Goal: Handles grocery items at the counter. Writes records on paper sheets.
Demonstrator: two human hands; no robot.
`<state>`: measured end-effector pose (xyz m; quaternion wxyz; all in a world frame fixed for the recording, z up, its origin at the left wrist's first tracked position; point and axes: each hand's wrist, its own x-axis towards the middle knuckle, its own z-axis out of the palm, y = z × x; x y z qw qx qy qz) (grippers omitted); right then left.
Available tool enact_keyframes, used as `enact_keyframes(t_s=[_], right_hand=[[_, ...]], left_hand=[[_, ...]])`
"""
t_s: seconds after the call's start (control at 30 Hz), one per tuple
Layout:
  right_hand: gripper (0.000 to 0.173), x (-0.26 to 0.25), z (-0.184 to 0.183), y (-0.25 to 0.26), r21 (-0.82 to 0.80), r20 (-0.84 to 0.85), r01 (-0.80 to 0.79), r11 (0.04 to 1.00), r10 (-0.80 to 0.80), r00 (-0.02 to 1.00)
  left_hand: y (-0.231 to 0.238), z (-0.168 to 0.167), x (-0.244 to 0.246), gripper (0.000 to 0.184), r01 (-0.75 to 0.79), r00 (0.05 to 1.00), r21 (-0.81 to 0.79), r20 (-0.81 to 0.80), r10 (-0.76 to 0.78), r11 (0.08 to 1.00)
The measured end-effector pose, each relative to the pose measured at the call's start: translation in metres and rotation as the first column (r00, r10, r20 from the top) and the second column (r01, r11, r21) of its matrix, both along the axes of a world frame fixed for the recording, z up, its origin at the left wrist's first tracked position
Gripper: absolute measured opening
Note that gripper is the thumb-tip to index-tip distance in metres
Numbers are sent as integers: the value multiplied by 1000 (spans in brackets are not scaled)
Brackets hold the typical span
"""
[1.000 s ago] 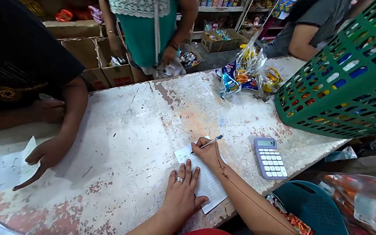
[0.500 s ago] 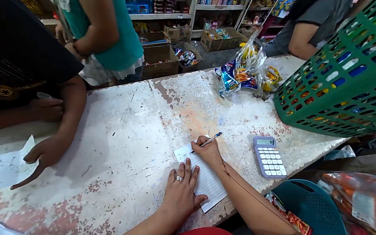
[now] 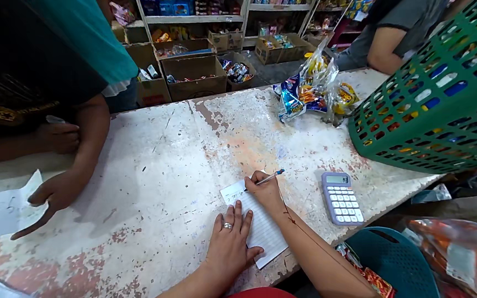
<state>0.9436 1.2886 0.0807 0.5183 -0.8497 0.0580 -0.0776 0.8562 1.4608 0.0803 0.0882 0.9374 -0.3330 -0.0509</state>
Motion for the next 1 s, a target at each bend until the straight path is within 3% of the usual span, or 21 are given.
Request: enact_keyframes(t_s=[0.3,0.5,0.6,0.8,1.0], right_hand=[[33,1,3,1,-38,-40,22,999,-23,999],[31,-13,7,20,119,-33,-160,980,165,986],[31,-16,3,24,94,-64,-206,974,212,975],[32,-16,4,25,6,-82,-207,978,207,975],[32,-13,3,19,-23,-6,-94,995,94,996]], left_hand=[[-2,11,-6,96,-2,996,13,-95,4,1000],[-3,18,-9,103,10,996,56,-94,-5,998],[-3,18,-10,104,13,997,71,-83,-7,997],[-4,19,-9,105,11,996,69,-84,-5,998],[-3,13,-6,102,23,999,64,-38,-21,998]])
